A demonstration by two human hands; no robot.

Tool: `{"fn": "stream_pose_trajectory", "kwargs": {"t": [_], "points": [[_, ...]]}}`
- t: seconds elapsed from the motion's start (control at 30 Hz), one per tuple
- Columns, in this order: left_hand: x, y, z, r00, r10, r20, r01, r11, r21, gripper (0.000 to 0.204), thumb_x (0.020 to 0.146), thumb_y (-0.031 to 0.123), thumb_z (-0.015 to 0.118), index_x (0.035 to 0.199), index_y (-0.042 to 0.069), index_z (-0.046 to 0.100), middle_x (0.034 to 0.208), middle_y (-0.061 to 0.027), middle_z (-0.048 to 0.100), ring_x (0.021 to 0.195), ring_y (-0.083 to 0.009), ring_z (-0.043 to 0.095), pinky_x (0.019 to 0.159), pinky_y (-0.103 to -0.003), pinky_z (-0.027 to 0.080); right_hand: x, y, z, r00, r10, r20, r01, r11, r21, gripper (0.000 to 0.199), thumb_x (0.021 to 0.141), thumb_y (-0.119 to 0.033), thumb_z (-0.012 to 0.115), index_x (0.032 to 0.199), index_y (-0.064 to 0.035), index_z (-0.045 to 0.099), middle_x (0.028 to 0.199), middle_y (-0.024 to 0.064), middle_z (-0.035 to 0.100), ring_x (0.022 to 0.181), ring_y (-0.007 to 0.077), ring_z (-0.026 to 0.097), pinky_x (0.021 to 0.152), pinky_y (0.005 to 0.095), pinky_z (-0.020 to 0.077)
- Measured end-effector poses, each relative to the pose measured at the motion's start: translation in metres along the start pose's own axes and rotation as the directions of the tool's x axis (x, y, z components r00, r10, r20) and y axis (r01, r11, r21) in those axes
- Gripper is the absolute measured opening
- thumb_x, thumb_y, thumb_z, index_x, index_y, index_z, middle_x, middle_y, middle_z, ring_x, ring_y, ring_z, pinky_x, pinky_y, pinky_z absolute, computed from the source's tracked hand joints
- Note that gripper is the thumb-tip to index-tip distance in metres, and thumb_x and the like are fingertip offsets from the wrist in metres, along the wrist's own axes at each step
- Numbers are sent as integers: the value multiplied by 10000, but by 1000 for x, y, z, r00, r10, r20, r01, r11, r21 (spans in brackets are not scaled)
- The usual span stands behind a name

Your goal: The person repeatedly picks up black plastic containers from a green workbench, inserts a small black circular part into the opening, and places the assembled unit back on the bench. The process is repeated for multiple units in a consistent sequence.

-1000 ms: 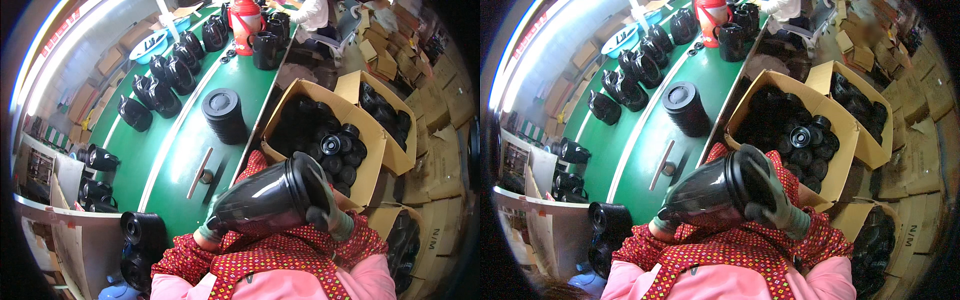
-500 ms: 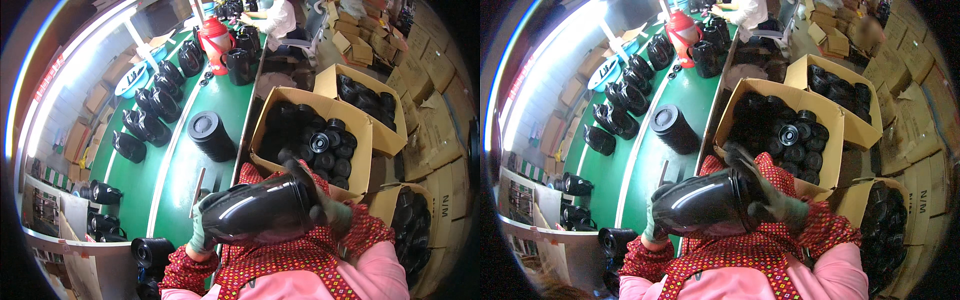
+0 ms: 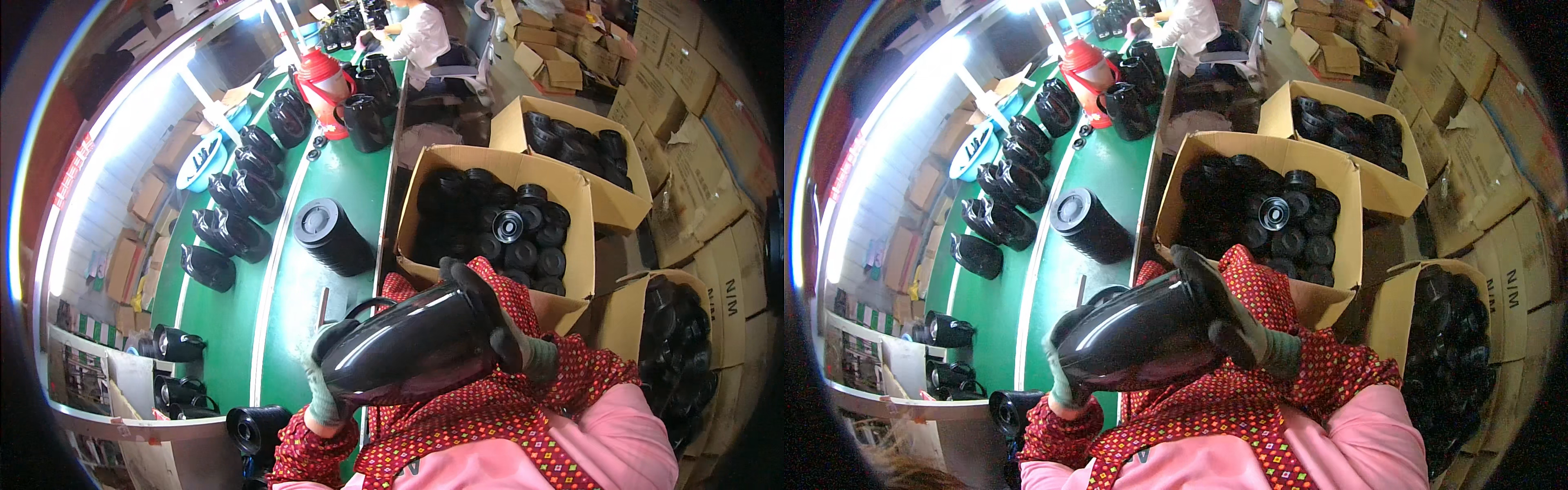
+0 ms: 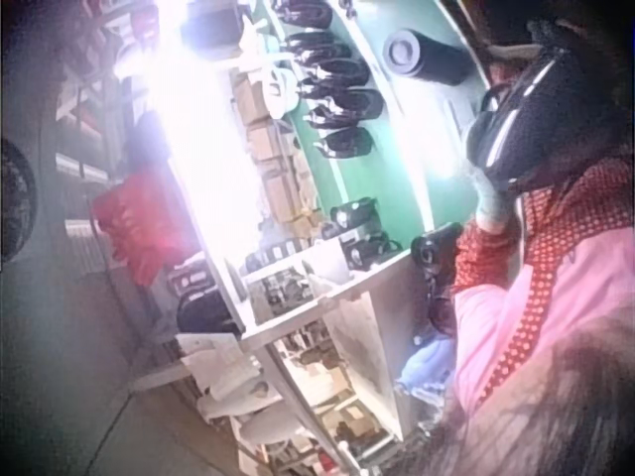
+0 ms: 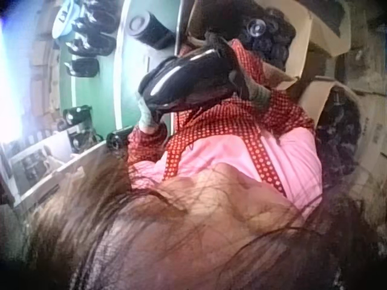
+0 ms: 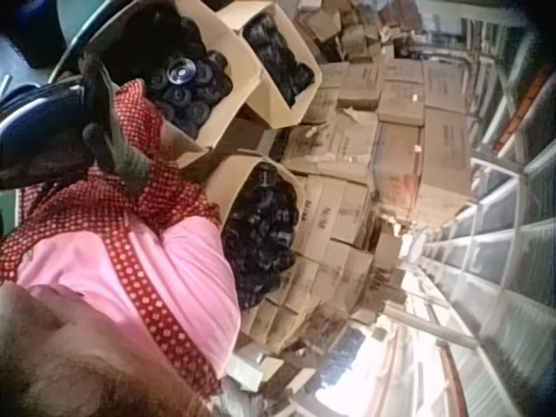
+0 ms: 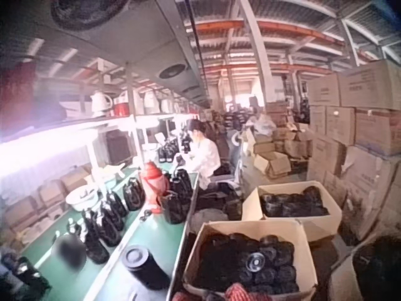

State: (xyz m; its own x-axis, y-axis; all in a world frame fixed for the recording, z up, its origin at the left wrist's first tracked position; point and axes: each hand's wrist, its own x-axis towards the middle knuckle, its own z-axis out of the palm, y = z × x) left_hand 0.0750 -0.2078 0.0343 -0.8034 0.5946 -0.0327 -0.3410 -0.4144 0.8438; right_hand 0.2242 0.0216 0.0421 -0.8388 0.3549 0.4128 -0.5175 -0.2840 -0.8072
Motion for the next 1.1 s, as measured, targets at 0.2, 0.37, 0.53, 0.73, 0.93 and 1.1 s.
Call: {"fn": "stream_pose_trajectory", "kwargs": {"t": [0.2, 0.37, 0.53, 0.73, 0.93, 1.1], "points": [[13, 43, 20, 503, 444, 742, -805, -73, 589, 347, 697, 113, 847, 1016, -3, 774, 976, -162, 743, 901, -344, 747, 791, -417, 608, 17, -13, -32, 745, 659, 98, -665, 727, 170, 854, 1056, -669, 403, 1565, 17, 415, 1498, 126, 570, 1358, 197, 554, 1200, 360, 382], [3, 7, -19, 896, 324, 303, -436, 516, 738, 357, 901, 136, 766, 1202, -42, 697, 1179, -176, 730, 1069, -293, 718, 934, -397, 586, -2, 7, -39, 990, 81, 113, -53, 972, -230, 1046, 961, -693, 563, 1650, 4, 197, 1725, 231, 150, 1608, 352, 135, 1271, 492, 195], [0, -12, -44, 936, 174, 307, -350, 573, 741, 470, 857, 177, 826, 1253, -26, 676, 1215, -154, 716, 1100, -283, 703, 955, -402, 578, 9, -8, -38, 843, -208, 496, 489, 681, -545, 1289, 728, -725, 808, 1649, -29, 234, 1685, 336, 130, 1561, 498, 181, 1241, 603, 203], [32, 13, 14, 779, 488, 393, -584, 338, 738, 431, 711, 183, 903, 1078, 6, 763, 1072, -110, 757, 961, -308, 729, 845, -401, 602, -3, 29, -24, 888, 435, -148, -384, 880, 280, 753, 1021, -561, 592, 1535, -22, 477, 1515, 165, 558, 1348, 301, 569, 1178, 437, 410], [48, 53, 29, 547, 85, 832, -834, -29, 551, 511, 679, 233, 840, 1145, 42, 750, 1102, -123, 721, 928, -340, 690, 788, -438, 573, -18, 48, -48, 569, 823, -4, -700, 487, 523, 769, 1056, -652, 432, 1491, -25, 525, 1461, 148, 607, 1308, 243, 597, 1159, 406, 436], [12, 6, -7, 987, -129, 93, 102, 963, 250, 716, 931, 489, 731, 1385, -40, 569, 1274, -169, 697, 1154, -288, 687, 1036, -402, 545, -15, 1, -34, 993, 3, 119, 42, 928, -371, 987, 982, -681, 555, 1643, -14, 251, 1723, 153, 199, 1569, 258, 241, 1256, 415, 275]]}}
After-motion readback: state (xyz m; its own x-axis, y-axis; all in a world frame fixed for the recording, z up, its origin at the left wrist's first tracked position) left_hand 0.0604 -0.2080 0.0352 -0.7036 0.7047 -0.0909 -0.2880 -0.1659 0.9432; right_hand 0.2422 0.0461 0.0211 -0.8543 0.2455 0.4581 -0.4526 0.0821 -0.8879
